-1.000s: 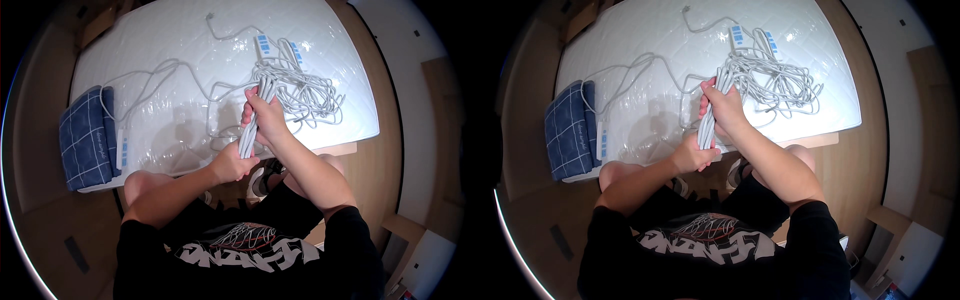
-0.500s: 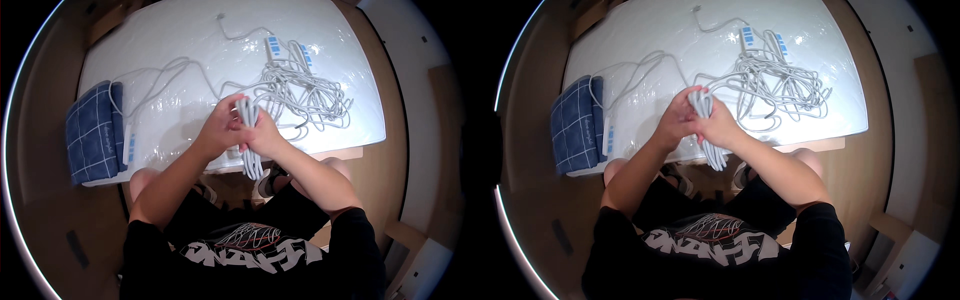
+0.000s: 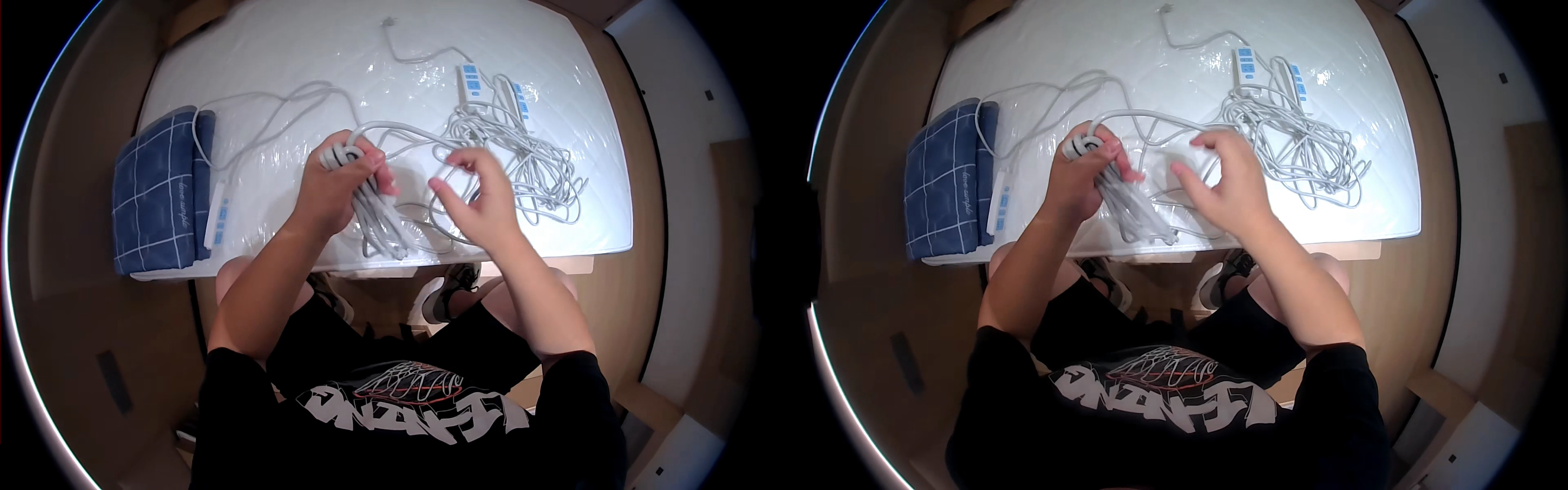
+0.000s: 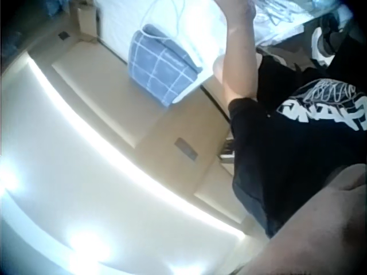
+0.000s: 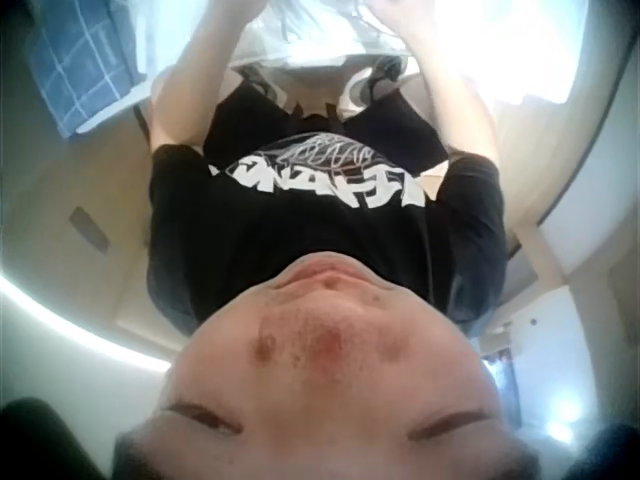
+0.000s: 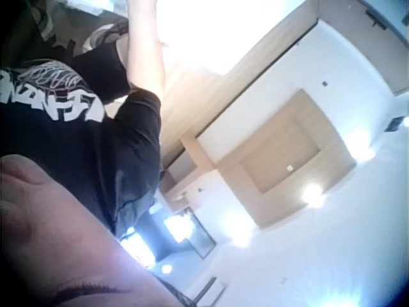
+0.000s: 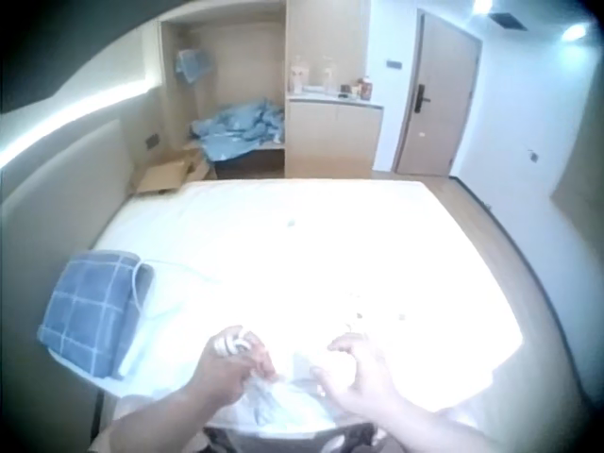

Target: The person winds a long white cable into a coil by hand while seated between two beds.

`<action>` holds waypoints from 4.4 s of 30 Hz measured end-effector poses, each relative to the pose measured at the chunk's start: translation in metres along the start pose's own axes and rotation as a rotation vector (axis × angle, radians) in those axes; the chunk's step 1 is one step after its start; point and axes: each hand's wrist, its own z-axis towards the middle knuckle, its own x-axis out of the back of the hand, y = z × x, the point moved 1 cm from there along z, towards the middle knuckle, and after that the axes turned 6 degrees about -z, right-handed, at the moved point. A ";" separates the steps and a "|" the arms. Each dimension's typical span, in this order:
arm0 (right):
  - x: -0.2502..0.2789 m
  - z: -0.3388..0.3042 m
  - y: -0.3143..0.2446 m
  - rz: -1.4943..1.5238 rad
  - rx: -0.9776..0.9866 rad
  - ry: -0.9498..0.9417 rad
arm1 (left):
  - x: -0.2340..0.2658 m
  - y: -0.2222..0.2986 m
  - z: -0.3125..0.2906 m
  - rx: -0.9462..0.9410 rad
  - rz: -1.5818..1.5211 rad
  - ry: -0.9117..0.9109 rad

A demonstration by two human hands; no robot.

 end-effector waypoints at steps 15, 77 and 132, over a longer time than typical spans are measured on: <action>-0.046 -0.020 -0.045 -0.167 0.113 -0.287 | -0.006 -0.018 0.005 0.039 0.063 0.182; -0.071 -0.009 -0.045 0.130 -0.310 -0.432 | -0.026 -0.008 -0.006 -0.183 0.087 0.207; -0.043 -0.021 0.022 0.533 -0.344 -0.894 | 0.007 0.001 -0.008 0.397 -0.123 -0.006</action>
